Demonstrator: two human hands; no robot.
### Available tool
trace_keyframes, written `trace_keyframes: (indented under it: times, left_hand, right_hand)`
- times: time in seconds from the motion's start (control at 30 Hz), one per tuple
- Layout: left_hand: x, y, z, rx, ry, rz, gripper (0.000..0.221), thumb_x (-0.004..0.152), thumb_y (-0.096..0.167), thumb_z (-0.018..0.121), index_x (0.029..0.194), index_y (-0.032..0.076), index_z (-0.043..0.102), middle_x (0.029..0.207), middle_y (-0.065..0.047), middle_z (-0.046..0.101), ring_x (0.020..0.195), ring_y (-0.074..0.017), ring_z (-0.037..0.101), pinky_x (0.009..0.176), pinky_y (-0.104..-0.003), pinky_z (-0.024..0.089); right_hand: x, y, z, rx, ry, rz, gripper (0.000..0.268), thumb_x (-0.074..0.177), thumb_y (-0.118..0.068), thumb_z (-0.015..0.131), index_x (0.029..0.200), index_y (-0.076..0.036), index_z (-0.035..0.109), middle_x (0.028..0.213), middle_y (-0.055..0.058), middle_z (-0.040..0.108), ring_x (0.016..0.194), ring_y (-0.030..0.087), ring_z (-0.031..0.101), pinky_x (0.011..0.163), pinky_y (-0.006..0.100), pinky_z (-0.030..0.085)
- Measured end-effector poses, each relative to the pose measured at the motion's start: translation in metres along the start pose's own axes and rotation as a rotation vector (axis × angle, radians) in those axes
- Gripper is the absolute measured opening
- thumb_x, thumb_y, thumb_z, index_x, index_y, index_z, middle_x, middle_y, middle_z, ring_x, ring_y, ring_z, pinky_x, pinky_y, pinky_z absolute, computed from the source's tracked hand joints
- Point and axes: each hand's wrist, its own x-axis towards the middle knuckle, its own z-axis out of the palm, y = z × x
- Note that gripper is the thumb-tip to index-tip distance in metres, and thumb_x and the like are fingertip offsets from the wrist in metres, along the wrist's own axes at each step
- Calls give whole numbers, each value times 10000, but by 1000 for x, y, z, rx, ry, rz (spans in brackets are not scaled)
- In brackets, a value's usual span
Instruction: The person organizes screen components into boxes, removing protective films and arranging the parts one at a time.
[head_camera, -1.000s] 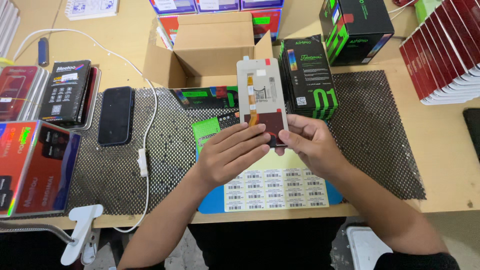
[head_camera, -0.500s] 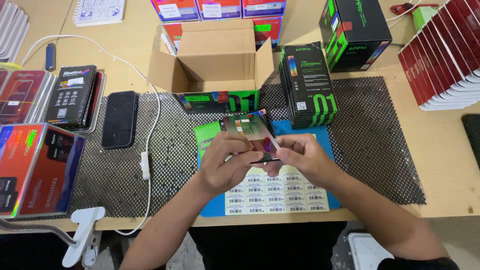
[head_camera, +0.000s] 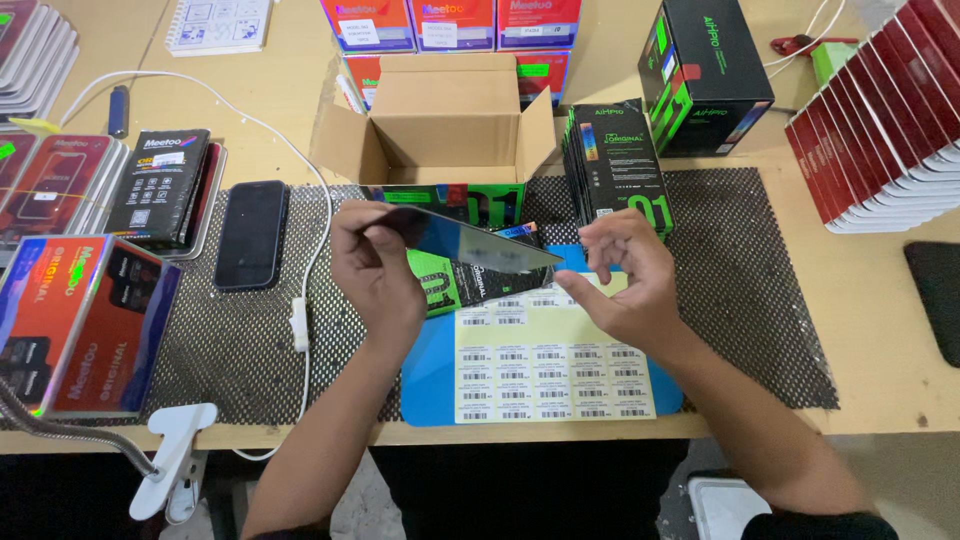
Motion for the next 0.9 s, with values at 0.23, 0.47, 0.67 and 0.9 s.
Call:
trace_keyframes:
  times: [0.23,0.47,0.67,0.9]
  left_hand:
    - [-17,-13,9,-316,242,-444,290,1082,342,543,962,79,518,854,9,613,772,-79,652,723,-217,567]
    - [-34,36,10,-49,46,-649,299,1072,306,537,1010,20,594,826,-98,720,732,-169,737,692,-327,649]
    - [-131,35,-9,-40,-28,-874,336,998,247,615,1137,-53,674,784,-126,726,753,-170,712,870,-424,673]
    - [-175,60,11,-154,-220,-967,262,936,202,769,734,123,622,591,76,496,581,-46,432,536,-269,350]
  right_hand:
    - [-1,-19,12,18,-172,96,215,777,37,843,968,17,746,789,135,719,606,222,707,560,316,585]
    - [12,-16,-9,158,76,344,162,910,62,712,1069,84,695,814,206,763,698,194,744,663,312,627]
    - [19,-19,-14,-60,54,259,184,910,21,754,1090,53,735,894,177,765,773,201,758,702,289,646]
    - [25,-15,-11,-732,-37,-474,74,923,20,854,970,5,800,1110,215,633,991,362,620,833,465,552]
